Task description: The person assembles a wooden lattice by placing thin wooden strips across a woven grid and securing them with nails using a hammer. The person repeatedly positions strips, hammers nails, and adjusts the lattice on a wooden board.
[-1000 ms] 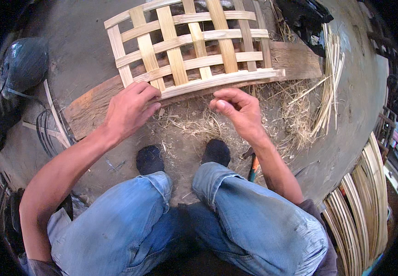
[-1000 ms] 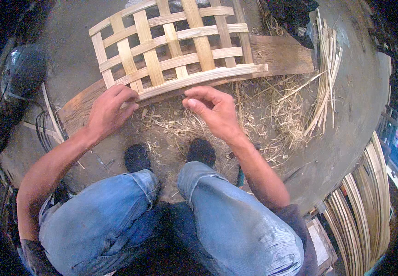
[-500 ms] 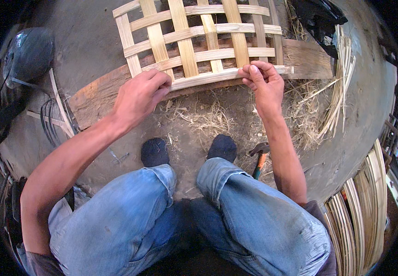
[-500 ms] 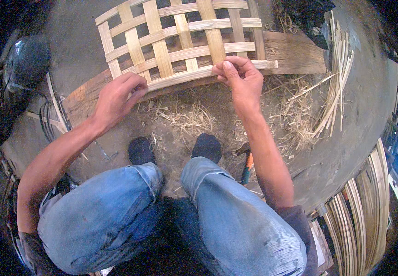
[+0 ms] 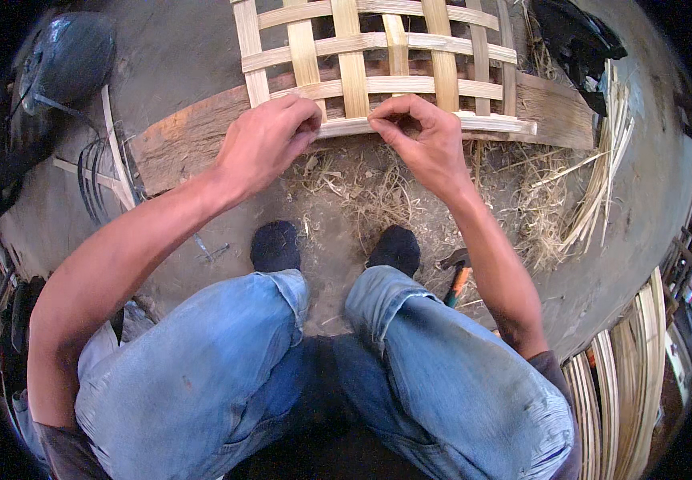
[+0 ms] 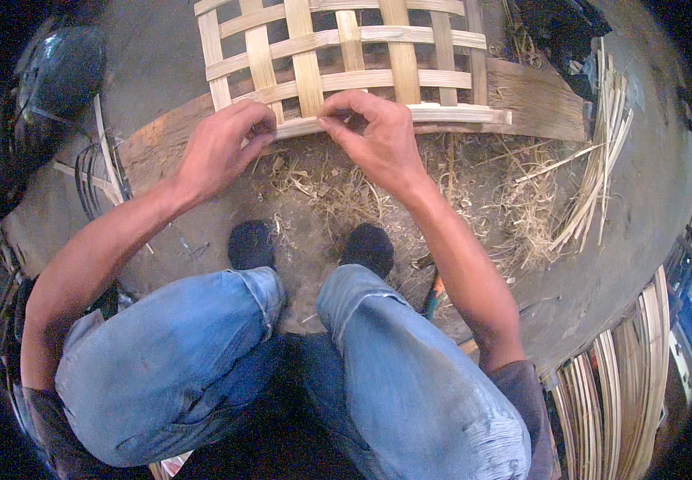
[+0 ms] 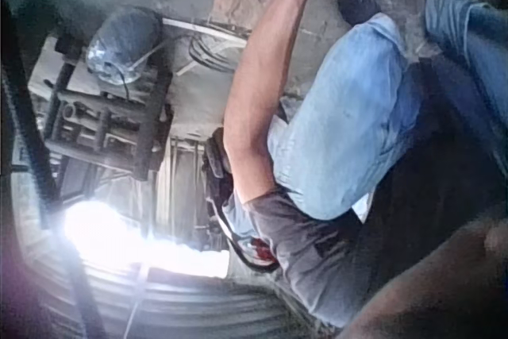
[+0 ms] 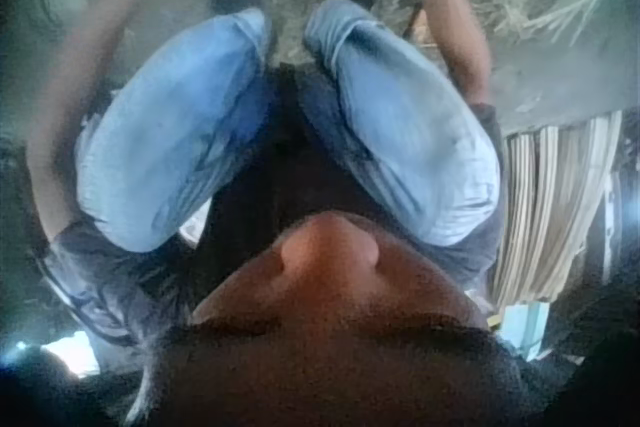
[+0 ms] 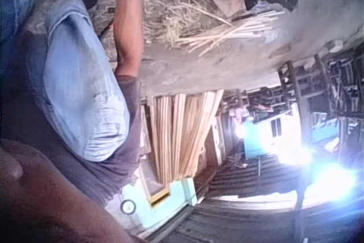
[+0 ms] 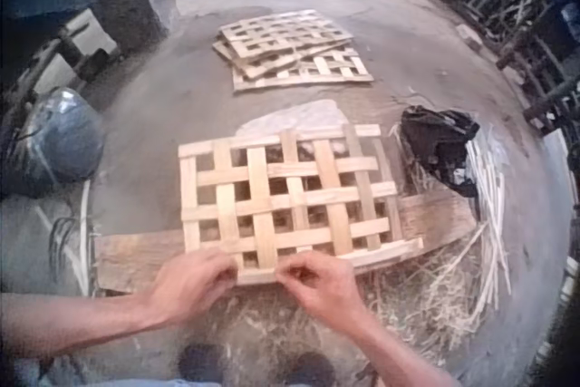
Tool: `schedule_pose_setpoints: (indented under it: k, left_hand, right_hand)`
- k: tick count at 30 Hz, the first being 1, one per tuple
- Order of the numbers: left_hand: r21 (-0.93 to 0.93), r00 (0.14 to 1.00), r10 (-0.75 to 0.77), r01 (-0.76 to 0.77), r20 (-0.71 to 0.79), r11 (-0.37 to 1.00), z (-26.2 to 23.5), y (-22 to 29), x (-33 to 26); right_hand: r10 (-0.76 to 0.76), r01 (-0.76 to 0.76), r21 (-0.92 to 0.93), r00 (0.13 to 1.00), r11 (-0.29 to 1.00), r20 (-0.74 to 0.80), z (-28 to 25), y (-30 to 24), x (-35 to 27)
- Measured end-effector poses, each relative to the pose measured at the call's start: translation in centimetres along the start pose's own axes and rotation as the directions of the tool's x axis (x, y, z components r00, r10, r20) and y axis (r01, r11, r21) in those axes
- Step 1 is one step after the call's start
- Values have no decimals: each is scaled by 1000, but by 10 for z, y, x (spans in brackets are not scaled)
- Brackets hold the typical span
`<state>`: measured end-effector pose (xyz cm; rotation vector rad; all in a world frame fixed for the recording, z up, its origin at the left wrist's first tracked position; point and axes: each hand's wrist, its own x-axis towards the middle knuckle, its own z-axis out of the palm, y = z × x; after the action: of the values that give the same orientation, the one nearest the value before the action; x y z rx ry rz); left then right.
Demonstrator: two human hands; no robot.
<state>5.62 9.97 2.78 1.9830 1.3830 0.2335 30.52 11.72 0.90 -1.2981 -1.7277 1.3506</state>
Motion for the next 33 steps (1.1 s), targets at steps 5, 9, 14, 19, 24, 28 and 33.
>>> schedule_pose_setpoints:
  k: [5, 9, 14, 19, 24, 28, 33]
  left_hand:
    - [-20, 1000, 0, 0, -8, 1000, 1, -3, -1]
    - [-32, 1000, -20, 20, -22, 999, 8, -10, -3]
    - [-45, 999, 7, -8, -34, 999, 8, -9, -2]
    - [-30, 997, 39, -41, -63, 999, 7, -9, -2]
    - [-61, 1000, 1, -3, -21, 998, 6, -9, -2]
    - [-34, 1000, -27, 27, -1, 999, 6, -8, -2]
    - [-41, 999, 21, -22, -24, 999, 7, -10, -2]
  right_hand:
    - [-231, 229, -174, 973, 958, 10, 2, 11, 3]
    - [-297, 300, -209, 954, 931, 49, 5, 8, 4]
    - [-355, 351, -213, 935, 912, 21, 8, 11, 5]
    - [-334, 314, -291, 942, 904, -22, 14, 13, 2]
    - [-378, 353, -319, 926, 880, -19, 15, 18, 1]
    - [-372, 350, -340, 928, 873, 1, 15, 17, 0]
    - [-457, 424, -386, 889, 819, 6, 17, 20, 0]
